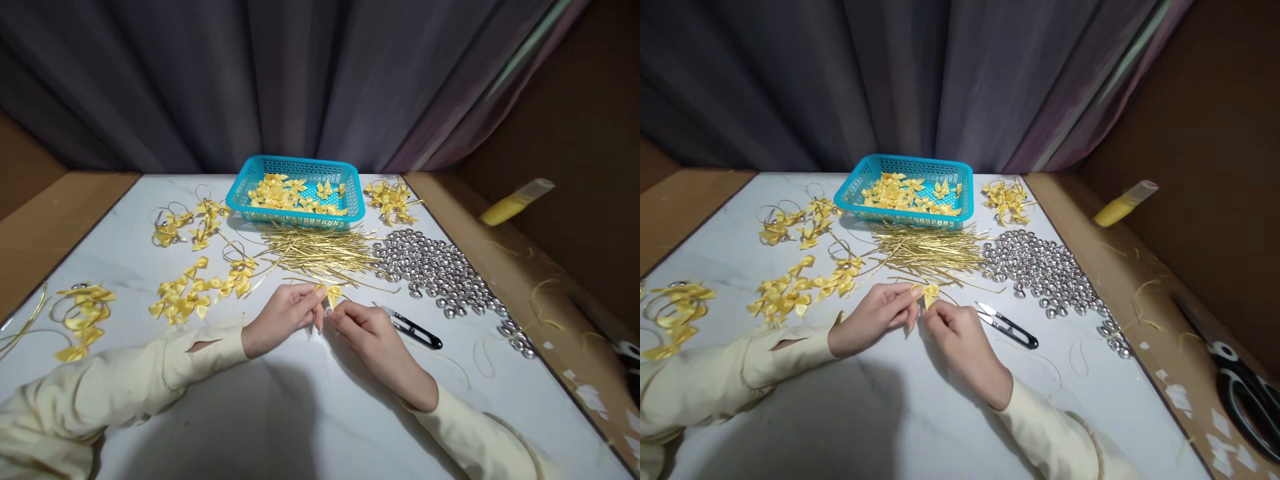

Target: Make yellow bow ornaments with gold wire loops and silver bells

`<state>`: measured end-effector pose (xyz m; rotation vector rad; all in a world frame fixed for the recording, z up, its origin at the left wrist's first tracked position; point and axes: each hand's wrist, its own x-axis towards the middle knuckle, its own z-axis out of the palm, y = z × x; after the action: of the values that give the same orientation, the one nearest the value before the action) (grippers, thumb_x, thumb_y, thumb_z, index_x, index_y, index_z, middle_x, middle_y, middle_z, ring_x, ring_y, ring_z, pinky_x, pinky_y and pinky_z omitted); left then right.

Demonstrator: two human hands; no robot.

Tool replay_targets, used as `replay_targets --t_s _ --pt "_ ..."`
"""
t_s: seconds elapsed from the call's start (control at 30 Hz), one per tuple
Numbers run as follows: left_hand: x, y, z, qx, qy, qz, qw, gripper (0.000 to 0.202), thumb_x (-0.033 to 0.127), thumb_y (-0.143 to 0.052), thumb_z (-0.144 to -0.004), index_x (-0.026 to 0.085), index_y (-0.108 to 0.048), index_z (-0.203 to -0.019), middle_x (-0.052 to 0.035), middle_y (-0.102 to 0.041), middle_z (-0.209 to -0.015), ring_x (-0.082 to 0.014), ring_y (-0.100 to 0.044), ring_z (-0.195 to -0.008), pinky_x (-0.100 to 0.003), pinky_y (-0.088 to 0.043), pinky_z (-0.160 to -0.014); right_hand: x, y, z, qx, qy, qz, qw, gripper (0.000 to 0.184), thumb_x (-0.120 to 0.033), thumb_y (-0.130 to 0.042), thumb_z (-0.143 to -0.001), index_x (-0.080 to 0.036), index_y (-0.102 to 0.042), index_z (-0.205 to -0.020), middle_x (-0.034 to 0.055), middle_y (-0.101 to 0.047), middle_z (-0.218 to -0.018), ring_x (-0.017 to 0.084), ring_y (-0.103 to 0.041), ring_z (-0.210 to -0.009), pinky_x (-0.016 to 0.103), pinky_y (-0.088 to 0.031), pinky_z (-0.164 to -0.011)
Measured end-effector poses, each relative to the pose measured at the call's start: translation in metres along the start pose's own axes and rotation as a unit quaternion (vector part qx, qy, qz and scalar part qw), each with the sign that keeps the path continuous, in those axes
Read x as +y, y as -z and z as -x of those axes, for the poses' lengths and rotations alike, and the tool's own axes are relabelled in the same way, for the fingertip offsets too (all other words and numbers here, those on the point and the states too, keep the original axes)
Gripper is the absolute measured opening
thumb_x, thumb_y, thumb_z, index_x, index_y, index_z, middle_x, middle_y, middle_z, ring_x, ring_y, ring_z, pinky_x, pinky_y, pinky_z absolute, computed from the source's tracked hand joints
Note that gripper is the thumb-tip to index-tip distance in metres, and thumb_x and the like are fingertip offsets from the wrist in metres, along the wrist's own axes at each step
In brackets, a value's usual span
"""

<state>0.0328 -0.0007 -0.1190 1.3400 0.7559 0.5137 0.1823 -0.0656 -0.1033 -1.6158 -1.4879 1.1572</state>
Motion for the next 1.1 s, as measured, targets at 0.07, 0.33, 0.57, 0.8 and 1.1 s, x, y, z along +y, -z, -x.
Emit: replay_targets --t_s 0.07,0.33,0.57,0.8,1.1 --pt "0.0005 -0.0008 0.0003 0.004 -0.001 -0.001 1.000 0.042 0.038 -0.043 -0.090 0.012 -0.051 -0.059 0.0015 -0.051 -0.051 -0.0054 -0.028 -0.043 -0.020 -0.020 -0.042 -0.0004 -0.0014 0.0003 -0.002 -0.005 -0.019 1.000 0.029 -0.028 -0.042 -0.083 -0.017 -0.048 -0.057 -0.0057 -0.035 -0.046 0.008 -0.031 -0.044 0.020 -0.024 -0.043" --pt "0.0062 -0.0038 0.0026 0.019 0.001 -0.004 1.000 0.044 0.039 -0.046 -0.089 0.012 -0.050 -0.054 0.0036 -0.046 -0.046 -0.0044 -0.028 -0.040 -0.018 -0.022 -0.040 -0.0006 -0.0039 0.0009 0.009 -0.016 -0.040 0.999 0.030 -0.031 -0.044 -0.082 -0.017 -0.047 -0.056 -0.0057 -0.036 -0.045 0.008 -0.032 -0.043 0.020 -0.025 -0.042" --pt "0.0038 -0.0049 0.0056 0.015 0.027 0.023 0.999 0.044 0.044 -0.045 -0.088 0.014 -0.049 -0.056 0.0090 -0.031 -0.036 -0.0029 -0.024 -0.029 -0.015 -0.019 -0.031 -0.0017 -0.0060 0.0023 0.016 -0.024 -0.052 0.998 0.029 -0.031 -0.044 -0.081 -0.018 -0.046 -0.055 -0.0059 -0.037 -0.044 0.008 -0.032 -0.042 0.021 -0.026 -0.043" --pt "0.0035 -0.0052 0.0065 0.016 0.019 0.013 1.000 0.044 0.043 -0.045 -0.089 0.014 -0.047 -0.055 0.0091 -0.030 -0.036 -0.0025 -0.023 -0.029 -0.014 -0.019 -0.031 -0.0014 -0.0061 0.0019 0.016 -0.032 -0.051 0.998 0.029 -0.031 -0.044 -0.081 -0.018 -0.046 -0.055 -0.0060 -0.036 -0.044 0.008 -0.032 -0.042 0.021 -0.025 -0.042" --pt "0.0020 -0.0036 0.0053 0.004 0.026 0.031 0.999 0.043 0.044 -0.046 -0.088 0.014 -0.047 -0.056 0.0083 -0.034 -0.037 -0.0022 -0.024 -0.028 -0.014 -0.020 -0.029 0.0000 -0.0055 0.0013 0.007 -0.032 -0.053 0.998 0.028 -0.033 -0.044 -0.081 -0.018 -0.046 -0.057 -0.0061 -0.035 -0.045 0.008 -0.031 -0.042 0.021 -0.024 -0.042"
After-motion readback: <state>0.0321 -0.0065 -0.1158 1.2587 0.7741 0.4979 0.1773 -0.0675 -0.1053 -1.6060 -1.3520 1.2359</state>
